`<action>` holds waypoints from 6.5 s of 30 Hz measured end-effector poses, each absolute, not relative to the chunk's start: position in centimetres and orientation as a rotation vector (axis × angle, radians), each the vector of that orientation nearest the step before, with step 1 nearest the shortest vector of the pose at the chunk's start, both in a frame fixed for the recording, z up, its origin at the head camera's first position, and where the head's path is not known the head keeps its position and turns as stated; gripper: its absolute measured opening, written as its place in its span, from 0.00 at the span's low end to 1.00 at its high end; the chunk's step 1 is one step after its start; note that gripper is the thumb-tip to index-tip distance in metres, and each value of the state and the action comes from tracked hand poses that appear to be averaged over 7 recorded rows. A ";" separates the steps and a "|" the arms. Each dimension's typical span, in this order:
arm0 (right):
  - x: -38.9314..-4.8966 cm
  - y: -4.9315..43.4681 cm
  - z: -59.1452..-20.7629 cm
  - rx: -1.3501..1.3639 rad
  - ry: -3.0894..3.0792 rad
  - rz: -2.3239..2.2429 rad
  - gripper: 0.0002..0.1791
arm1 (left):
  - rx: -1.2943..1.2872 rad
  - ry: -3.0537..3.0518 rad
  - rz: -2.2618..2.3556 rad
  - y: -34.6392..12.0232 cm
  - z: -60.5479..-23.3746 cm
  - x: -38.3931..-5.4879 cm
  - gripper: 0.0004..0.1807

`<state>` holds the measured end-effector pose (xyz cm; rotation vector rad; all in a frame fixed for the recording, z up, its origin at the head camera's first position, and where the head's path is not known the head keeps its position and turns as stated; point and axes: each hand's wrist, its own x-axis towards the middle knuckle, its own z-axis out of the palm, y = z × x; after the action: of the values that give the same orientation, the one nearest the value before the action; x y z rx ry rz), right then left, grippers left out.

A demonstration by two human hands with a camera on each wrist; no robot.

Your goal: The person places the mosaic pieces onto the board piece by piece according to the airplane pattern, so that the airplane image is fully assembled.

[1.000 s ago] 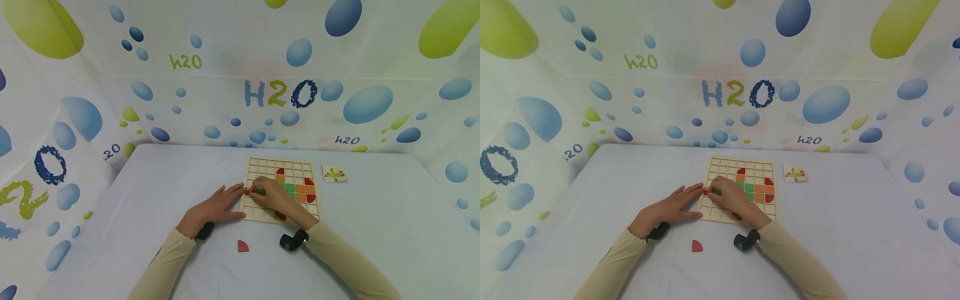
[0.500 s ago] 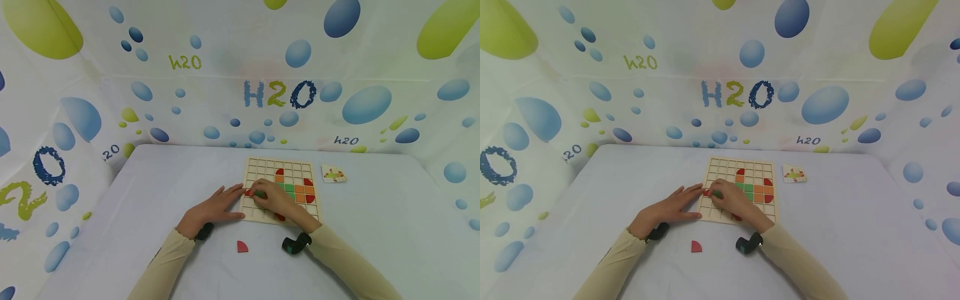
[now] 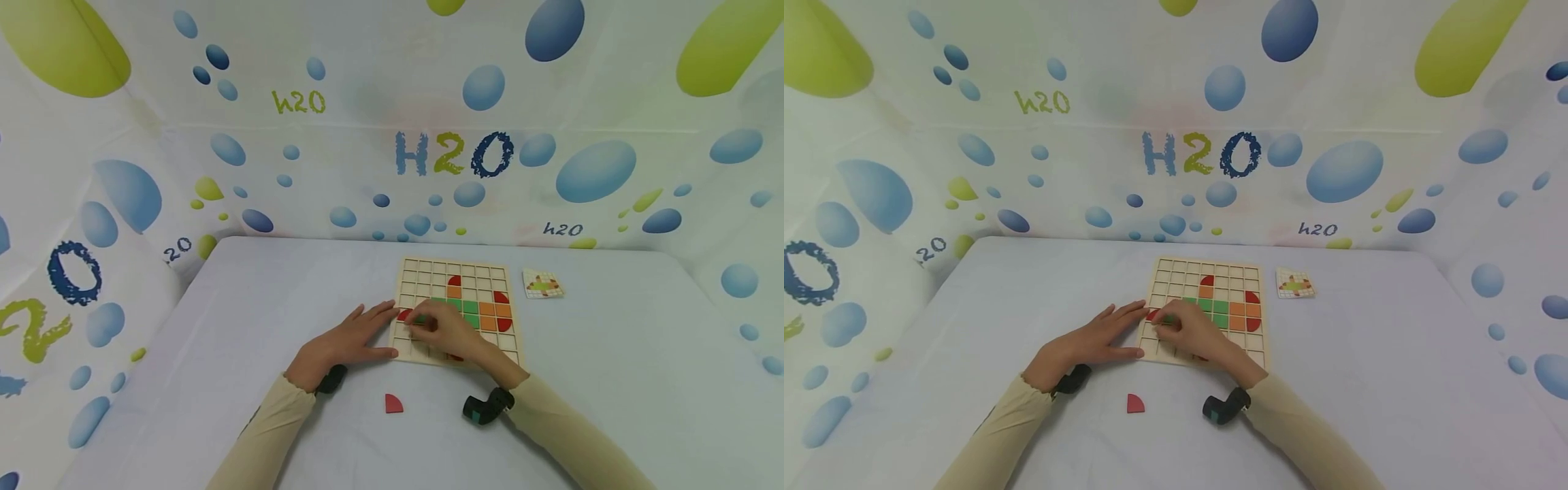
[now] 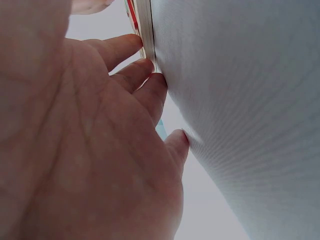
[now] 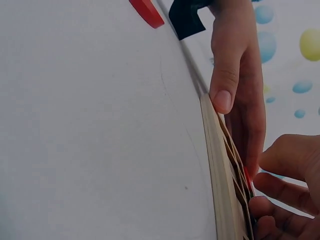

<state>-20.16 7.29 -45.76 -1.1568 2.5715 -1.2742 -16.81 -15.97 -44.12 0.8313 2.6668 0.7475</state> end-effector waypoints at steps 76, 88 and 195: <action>-15.3 5.0 -44.5 -1.616 2.147 -0.792 0.04 | 0.894 2.704 0.733 -16.0 -44.3 -17.0 0.41; -15.1 5.0 -44.2 -1.511 2.253 -0.740 0.05 | 0.876 2.699 0.722 -16.1 -44.4 -17.0 0.41; -27.0 8.3 -44.1 -1.314 2.667 -1.038 0.05 | 0.871 2.643 0.726 -16.9 -44.1 -20.9 0.42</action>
<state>-27.05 8.25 -44.15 -1.3139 2.6668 -1.0379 -20.93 -16.88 -44.11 0.8706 2.6434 0.7264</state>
